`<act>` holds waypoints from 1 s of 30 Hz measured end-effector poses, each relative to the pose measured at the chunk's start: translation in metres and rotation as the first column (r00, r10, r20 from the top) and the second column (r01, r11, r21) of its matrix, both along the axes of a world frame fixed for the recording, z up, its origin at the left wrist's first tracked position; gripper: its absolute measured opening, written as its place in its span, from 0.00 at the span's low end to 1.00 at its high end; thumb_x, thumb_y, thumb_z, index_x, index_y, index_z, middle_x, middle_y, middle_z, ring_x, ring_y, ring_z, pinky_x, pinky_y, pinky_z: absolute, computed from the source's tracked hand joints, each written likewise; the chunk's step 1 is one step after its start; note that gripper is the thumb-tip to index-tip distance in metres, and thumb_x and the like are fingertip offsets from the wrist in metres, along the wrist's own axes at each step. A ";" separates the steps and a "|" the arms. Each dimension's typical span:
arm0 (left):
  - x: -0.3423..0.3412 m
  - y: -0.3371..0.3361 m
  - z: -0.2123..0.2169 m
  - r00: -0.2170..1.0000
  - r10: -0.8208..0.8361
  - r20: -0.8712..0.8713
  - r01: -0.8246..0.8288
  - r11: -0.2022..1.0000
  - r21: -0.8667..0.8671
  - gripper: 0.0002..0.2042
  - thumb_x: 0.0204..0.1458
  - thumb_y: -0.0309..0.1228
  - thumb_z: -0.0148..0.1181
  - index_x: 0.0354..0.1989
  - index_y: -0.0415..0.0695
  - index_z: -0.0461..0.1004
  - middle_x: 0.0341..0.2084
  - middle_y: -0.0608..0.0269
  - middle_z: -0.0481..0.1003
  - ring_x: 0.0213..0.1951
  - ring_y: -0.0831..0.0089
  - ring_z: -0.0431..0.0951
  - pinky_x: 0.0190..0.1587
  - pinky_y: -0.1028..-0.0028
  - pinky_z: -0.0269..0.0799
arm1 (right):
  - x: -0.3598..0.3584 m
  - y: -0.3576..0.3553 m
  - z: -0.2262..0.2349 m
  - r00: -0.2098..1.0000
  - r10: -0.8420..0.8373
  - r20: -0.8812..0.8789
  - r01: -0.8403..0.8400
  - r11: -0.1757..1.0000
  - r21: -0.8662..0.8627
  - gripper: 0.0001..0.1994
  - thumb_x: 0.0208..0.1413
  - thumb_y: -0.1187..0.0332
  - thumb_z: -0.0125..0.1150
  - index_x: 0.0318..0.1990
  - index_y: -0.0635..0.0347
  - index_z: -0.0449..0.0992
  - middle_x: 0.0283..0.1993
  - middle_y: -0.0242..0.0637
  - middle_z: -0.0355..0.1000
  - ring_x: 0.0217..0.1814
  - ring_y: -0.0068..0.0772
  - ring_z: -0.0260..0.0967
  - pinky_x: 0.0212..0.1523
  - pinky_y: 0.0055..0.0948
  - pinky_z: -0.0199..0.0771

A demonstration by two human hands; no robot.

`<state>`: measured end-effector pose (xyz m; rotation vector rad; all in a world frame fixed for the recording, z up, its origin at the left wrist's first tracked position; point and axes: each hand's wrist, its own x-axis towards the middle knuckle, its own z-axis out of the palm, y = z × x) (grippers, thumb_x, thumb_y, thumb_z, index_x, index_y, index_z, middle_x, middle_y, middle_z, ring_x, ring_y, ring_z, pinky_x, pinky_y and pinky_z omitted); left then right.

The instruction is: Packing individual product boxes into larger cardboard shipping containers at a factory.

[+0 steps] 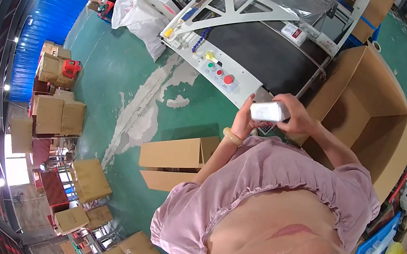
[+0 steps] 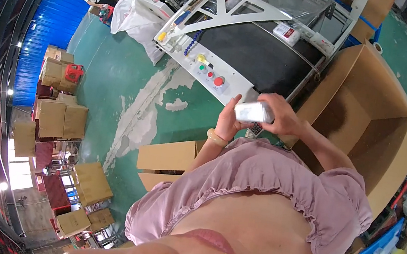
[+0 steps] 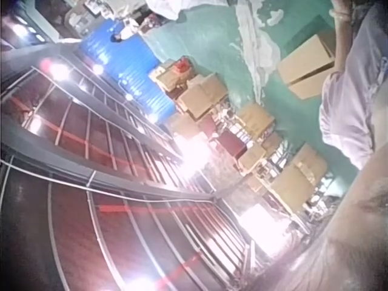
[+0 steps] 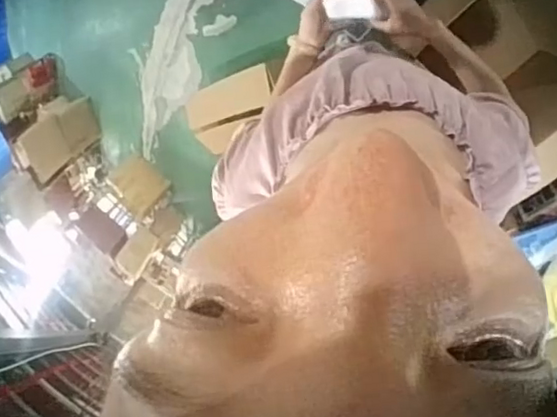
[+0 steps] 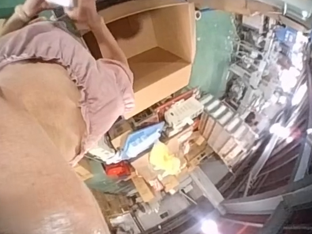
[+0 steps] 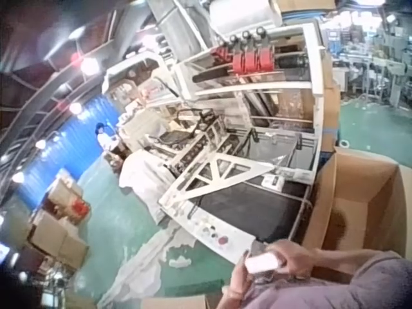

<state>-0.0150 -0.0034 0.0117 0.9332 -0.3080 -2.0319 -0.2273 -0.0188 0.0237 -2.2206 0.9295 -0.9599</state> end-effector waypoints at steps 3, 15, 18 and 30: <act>0.005 0.001 -0.022 0.984 -0.005 0.179 0.004 1.000 0.007 0.26 0.52 0.46 0.52 0.56 0.46 0.59 0.48 0.58 0.66 0.42 0.56 0.74 0.41 0.63 0.73 | -0.013 -0.011 -0.001 0.981 -0.190 0.042 0.175 0.958 0.229 0.30 0.36 0.69 0.67 0.50 0.61 0.63 0.46 0.43 0.65 0.47 0.38 0.65 0.48 0.32 0.66; 0.017 0.005 -0.033 0.980 -0.047 0.195 0.042 0.999 0.027 0.25 0.52 0.44 0.53 0.54 0.44 0.61 0.44 0.61 0.66 0.42 0.59 0.74 0.44 0.67 0.70 | -0.181 -0.166 -0.110 0.034 -0.995 -0.089 0.790 -0.028 0.612 0.35 0.36 0.49 0.69 0.44 0.70 0.66 0.41 0.46 0.70 0.42 0.36 0.70 0.42 0.30 0.70; 0.024 0.010 -0.027 0.966 -0.012 0.260 0.006 1.000 0.024 0.25 0.52 0.45 0.53 0.54 0.44 0.61 0.43 0.62 0.67 0.41 0.61 0.74 0.44 0.69 0.69 | -0.165 -0.179 -0.116 -0.058 -0.981 -0.185 0.775 -0.161 0.611 0.36 0.35 0.47 0.68 0.44 0.72 0.67 0.43 0.51 0.70 0.46 0.42 0.69 0.44 0.32 0.69; 0.038 0.019 -0.024 0.945 -0.117 0.307 0.086 0.990 0.111 0.23 0.52 0.44 0.53 0.52 0.45 0.62 0.43 0.62 0.68 0.41 0.62 0.73 0.43 0.69 0.69 | -0.172 -0.167 -0.139 0.198 -0.936 -0.292 0.783 -0.028 0.622 0.33 0.40 0.46 0.62 0.41 0.73 0.71 0.45 0.59 0.69 0.51 0.55 0.65 0.49 0.39 0.65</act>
